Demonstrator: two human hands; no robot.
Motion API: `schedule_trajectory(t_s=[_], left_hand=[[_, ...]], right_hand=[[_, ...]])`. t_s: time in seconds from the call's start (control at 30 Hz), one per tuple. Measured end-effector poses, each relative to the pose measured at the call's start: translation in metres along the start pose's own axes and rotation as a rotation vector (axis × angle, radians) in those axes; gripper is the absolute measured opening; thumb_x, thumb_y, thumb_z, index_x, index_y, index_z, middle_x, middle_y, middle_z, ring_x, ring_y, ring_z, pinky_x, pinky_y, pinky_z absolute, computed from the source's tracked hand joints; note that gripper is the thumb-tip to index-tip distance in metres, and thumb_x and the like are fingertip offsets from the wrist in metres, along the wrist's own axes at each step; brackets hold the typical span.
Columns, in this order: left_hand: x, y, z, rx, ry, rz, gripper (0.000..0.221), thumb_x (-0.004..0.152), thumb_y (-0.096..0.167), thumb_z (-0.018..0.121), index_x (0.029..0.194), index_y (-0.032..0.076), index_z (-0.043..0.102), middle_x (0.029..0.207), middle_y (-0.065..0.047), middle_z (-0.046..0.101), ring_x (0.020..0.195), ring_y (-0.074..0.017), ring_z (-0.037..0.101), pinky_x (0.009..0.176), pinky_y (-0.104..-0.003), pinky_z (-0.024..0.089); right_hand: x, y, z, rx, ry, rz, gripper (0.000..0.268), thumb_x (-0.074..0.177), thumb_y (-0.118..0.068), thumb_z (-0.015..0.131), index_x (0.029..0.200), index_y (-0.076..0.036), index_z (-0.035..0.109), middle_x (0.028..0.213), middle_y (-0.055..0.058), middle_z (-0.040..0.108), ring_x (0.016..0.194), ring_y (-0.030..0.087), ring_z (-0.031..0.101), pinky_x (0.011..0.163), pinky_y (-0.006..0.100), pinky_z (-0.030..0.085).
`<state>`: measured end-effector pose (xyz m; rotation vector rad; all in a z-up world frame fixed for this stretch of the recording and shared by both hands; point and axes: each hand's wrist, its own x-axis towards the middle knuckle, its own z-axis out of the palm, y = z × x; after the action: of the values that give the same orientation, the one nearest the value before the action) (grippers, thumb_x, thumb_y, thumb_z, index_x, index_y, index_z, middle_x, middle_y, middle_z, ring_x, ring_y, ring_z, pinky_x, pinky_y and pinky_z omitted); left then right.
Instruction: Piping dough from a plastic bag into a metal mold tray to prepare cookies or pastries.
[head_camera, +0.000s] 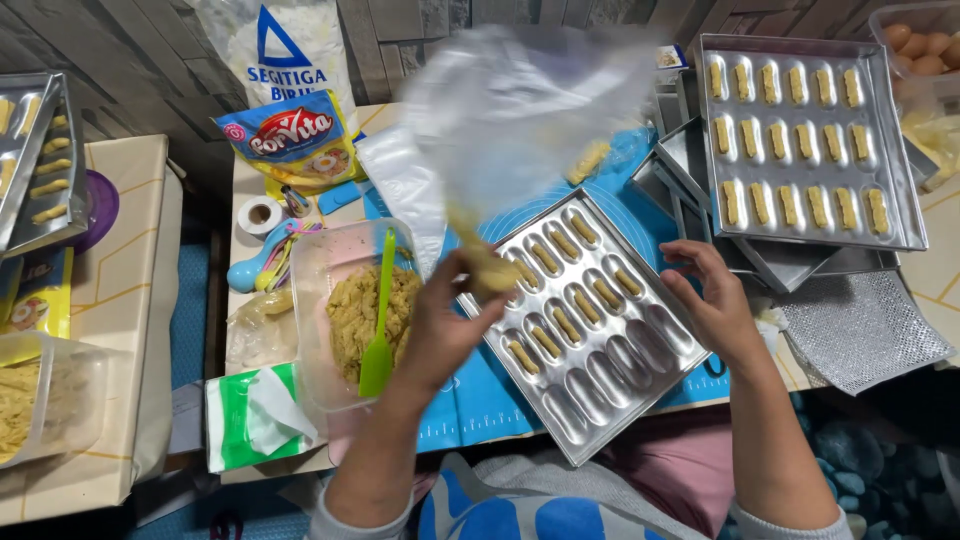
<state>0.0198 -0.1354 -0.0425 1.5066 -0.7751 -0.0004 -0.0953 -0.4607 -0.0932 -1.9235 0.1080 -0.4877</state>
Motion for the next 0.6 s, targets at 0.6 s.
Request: schedule_trajectory(t_s=[0.6], left_hand=[[-0.053,-0.059,-0.133,0.11,0.818,-0.133,0.037,0.099,0.013,0.076,0.13,0.005,0.058,0.124,-0.009,0.064,0.111,-0.0159,0.063,0.096,-0.036,0.058]], right_hand=[[0.129,0.041,0.132,-0.857,-0.382,-0.578,0.016,0.096,-0.017,0.07,0.111,-0.012,0.073,0.114,0.008,0.071,0.114,0.033,0.067,0.094,0.047,0.053]])
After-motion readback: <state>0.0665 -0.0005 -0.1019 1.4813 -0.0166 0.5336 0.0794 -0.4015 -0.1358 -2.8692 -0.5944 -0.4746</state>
